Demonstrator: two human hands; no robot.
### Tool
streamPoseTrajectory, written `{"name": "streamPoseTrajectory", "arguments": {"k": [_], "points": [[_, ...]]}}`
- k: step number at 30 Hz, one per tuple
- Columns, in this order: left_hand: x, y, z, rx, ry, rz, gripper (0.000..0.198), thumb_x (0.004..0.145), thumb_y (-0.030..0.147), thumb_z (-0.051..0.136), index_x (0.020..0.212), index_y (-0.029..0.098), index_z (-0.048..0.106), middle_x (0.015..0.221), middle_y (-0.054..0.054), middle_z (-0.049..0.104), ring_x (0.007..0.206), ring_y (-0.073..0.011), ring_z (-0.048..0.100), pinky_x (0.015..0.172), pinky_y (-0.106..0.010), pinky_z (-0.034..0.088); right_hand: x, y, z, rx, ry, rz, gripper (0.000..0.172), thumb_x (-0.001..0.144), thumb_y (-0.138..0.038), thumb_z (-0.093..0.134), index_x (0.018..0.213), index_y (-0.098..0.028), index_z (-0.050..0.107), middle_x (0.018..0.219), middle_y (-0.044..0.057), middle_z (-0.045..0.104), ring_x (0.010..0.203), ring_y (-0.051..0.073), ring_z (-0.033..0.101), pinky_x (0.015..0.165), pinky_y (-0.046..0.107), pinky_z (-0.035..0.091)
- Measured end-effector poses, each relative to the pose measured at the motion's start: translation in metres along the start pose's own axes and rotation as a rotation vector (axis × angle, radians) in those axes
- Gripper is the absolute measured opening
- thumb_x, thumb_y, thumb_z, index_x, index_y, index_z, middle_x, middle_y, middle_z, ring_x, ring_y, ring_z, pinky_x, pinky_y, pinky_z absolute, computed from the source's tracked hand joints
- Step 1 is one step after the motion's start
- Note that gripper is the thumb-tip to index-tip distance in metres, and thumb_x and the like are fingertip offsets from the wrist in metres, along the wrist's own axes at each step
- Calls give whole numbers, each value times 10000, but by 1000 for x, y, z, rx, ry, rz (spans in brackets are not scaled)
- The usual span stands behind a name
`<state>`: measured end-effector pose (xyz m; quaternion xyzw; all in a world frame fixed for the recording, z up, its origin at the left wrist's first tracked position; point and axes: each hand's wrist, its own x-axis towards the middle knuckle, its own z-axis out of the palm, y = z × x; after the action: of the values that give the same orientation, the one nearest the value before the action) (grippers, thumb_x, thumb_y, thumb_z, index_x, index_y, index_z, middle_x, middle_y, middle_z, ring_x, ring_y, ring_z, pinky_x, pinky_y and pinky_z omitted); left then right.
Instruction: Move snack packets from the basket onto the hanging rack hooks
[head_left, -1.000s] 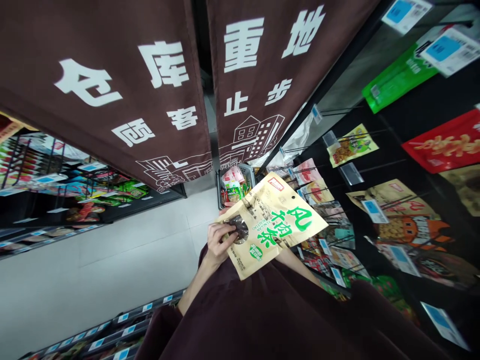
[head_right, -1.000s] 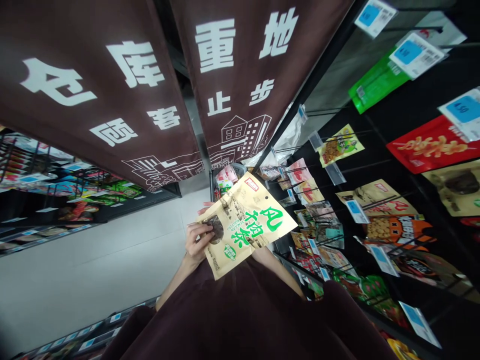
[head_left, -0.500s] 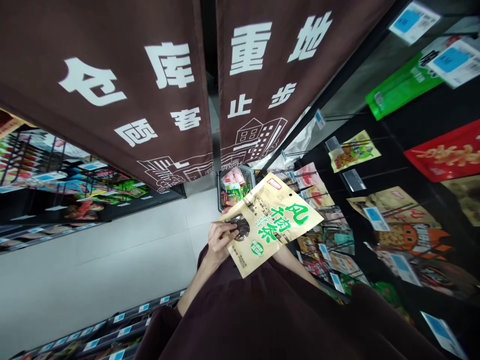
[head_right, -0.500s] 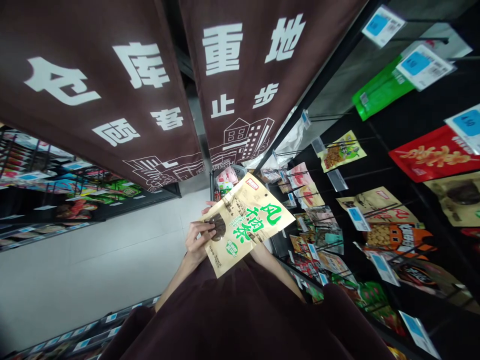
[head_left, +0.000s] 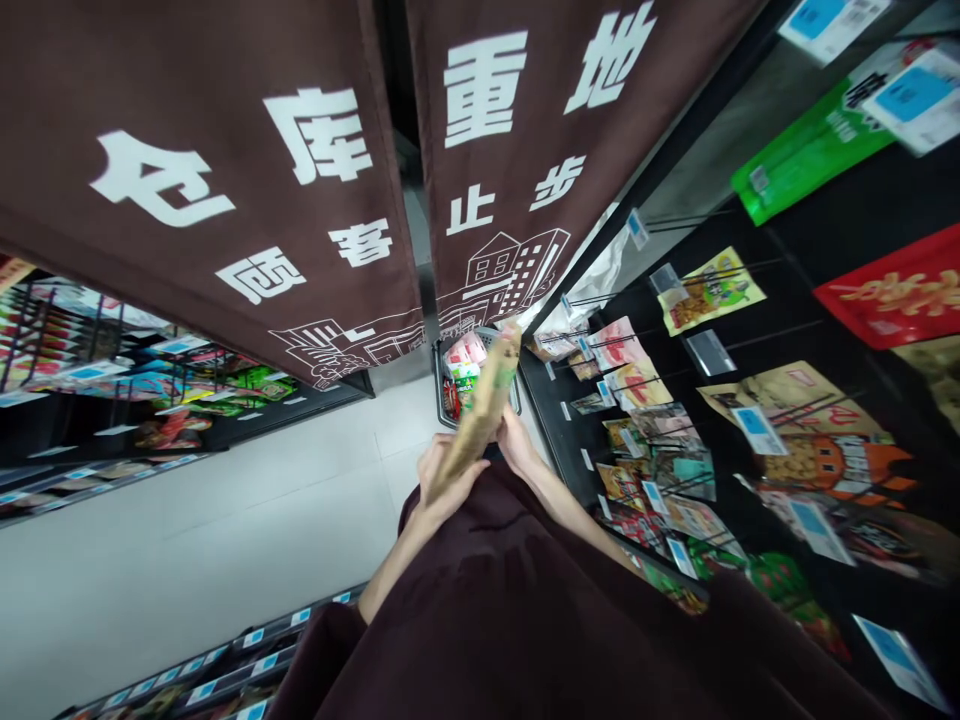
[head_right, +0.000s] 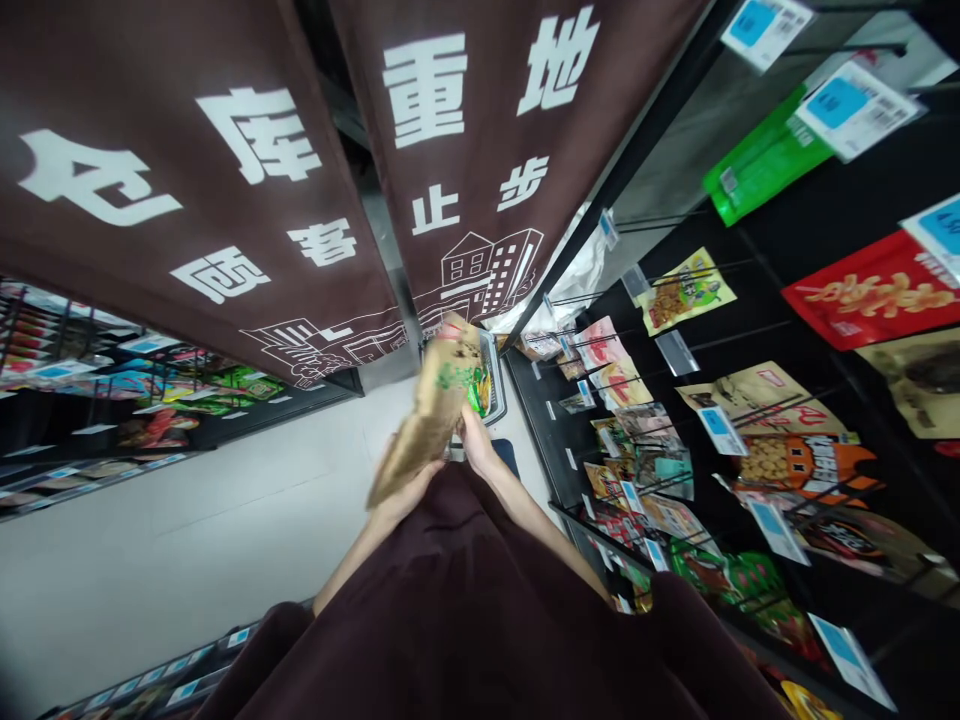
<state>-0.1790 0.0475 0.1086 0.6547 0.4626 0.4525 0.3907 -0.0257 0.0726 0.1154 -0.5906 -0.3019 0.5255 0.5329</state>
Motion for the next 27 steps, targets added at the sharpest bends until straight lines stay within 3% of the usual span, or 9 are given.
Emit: {"name": "streamPoseTrajectory", "arguments": {"k": [4,7,10,14,27], "points": [[3,-6,4,-455,12,-477,522,781,494,742,1171,165,632,1202,-129,681,1114,-317,646,957,-470,544,2,-3,-7,48,36,-58,480,904,-594,503,719,-180,662,647,7,625,582,148,544,536,260,447],[3,-7,3,-730,7,-623,685,724,427,812,1293,147,552,1322,-157,610,1212,-338,585,1048,-510,481,0,-6,-11,-24,-11,-107,444,876,-549,583,661,-166,648,597,-4,593,549,132,506,503,242,394],[0,-3,-2,-791,4,-652,752,680,346,854,1330,155,525,1357,-156,585,1239,-326,567,1087,-508,445,-1,-3,-11,-29,-86,-74,427,858,-561,605,728,-160,678,656,14,641,595,155,564,543,252,442],[-2,4,-7,-745,9,-630,662,693,321,843,1276,168,569,1329,-133,612,1227,-309,578,1087,-497,448,1,9,-9,5,-170,-10,436,816,-593,643,848,-163,713,776,49,711,674,199,643,640,297,521],[5,11,-10,-532,37,-508,578,718,421,798,1207,176,614,1262,-131,653,1194,-316,599,1051,-523,476,8,-9,-4,-181,-177,-50,435,835,-574,622,713,-160,678,671,40,686,602,189,611,530,266,470]]}}
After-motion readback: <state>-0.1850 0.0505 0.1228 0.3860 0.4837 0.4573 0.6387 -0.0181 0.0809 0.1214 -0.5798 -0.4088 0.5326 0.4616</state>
